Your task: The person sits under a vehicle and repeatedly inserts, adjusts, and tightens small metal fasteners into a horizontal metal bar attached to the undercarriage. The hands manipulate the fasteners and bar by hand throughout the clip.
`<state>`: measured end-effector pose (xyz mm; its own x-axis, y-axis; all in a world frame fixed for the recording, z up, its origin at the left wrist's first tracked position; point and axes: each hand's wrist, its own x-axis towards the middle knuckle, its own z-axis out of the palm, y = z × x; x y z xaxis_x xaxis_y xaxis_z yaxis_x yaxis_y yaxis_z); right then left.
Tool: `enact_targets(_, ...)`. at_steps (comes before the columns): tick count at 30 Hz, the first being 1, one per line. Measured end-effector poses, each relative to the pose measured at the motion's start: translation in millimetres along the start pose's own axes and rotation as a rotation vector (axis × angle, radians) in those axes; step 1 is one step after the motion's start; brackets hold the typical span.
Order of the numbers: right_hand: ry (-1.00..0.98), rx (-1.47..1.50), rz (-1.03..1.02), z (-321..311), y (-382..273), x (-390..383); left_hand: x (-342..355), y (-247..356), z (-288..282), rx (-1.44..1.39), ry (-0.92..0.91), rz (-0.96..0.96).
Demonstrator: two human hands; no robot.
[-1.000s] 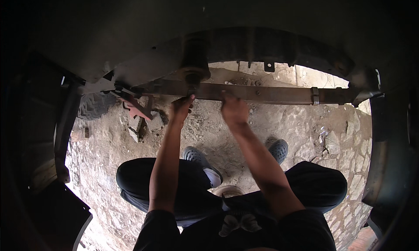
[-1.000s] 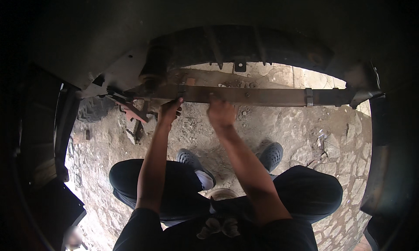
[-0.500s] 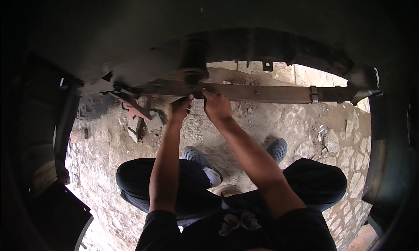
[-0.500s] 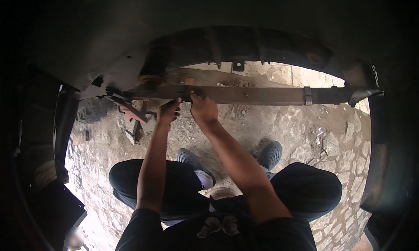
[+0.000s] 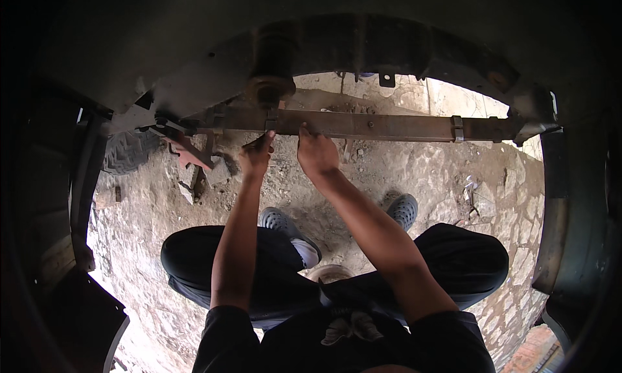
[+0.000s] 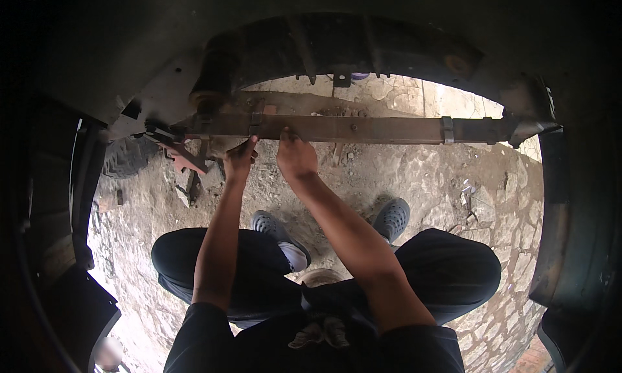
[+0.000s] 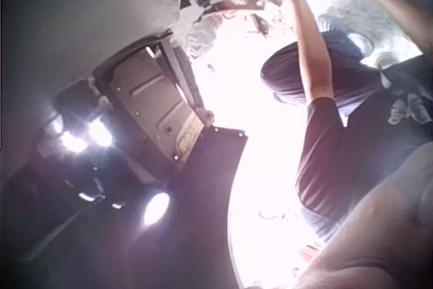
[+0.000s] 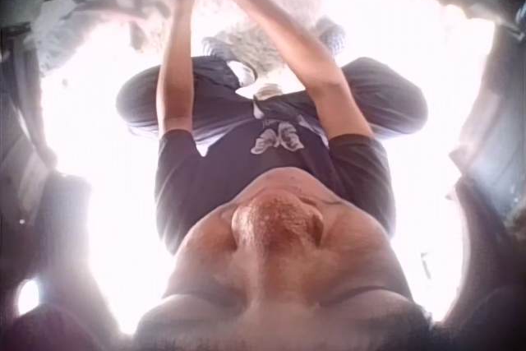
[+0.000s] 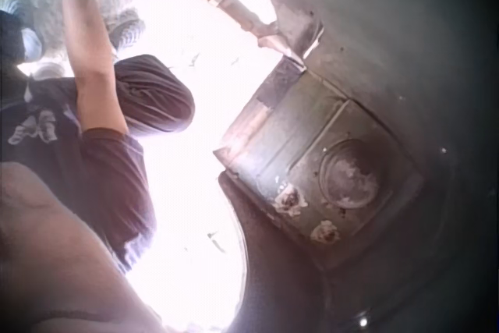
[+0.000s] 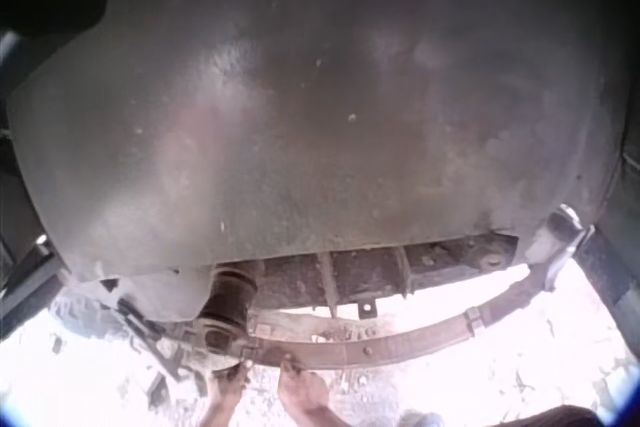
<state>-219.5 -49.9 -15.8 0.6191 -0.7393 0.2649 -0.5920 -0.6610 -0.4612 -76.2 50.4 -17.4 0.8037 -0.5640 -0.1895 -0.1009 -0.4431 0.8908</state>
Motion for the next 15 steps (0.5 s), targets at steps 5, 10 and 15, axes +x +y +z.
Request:
enact_targets(5,-0.022,-0.172,-0.024,-30,44,-18,-1,-14,-8,-0.157,-0.072,-0.104)
enact_targets(10,-0.065,-0.136,0.044,-45,67,-29,-11,-2,0,-0.267,-0.169,-0.152)
enact_targets(15,-0.054,-0.068,0.005,-3,18,-15,-12,15,16,-0.171,-0.118,-0.159)
